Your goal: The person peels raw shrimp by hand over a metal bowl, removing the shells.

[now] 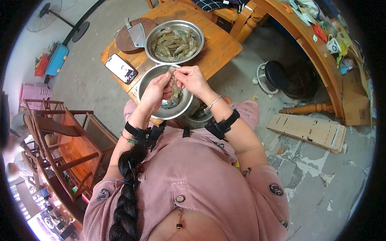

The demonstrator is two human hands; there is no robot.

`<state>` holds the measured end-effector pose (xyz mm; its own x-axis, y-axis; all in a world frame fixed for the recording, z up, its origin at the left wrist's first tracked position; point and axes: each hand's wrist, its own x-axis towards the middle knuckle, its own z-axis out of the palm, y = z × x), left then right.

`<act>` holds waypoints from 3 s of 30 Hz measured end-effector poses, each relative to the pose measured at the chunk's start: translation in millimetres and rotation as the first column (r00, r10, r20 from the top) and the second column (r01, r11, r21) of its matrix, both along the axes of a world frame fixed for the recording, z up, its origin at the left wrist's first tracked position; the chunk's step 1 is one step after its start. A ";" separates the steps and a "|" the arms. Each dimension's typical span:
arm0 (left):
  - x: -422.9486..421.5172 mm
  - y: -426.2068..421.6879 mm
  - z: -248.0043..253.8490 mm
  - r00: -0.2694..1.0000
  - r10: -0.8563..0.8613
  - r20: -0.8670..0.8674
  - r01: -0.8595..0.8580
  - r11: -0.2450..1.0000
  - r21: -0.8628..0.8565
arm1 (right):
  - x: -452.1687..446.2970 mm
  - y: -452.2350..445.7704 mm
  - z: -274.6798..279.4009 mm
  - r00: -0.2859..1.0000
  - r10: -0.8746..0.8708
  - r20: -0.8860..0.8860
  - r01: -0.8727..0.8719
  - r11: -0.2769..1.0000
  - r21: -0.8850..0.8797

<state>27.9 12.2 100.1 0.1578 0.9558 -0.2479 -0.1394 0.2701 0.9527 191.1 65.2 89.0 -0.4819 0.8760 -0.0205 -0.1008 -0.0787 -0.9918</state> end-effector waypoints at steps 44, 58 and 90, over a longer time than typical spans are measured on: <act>-17.3 -8.3 4.2 0.897 -0.207 -0.391 0.213 0.977 -0.029 | 12.9 19.0 22.2 0.846 0.097 0.524 -0.498 0.491 0.714; -5.8 -9.2 1.6 0.812 0.215 -0.543 0.073 0.885 0.459 | 15.2 7.3 -0.5 0.982 0.165 -0.093 -0.187 0.925 -0.331; -3.1 -5.3 -8.0 0.975 0.207 0.078 -0.213 0.974 0.080 | -1.3 -0.7 35.3 0.921 -0.178 0.347 -0.104 0.745 0.659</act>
<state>24.8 7.0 92.1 -0.0351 0.9868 -0.1580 -0.2498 0.1444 0.9575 189.8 64.5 124.3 -0.5269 0.7518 0.3965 0.2881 0.5969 -0.7488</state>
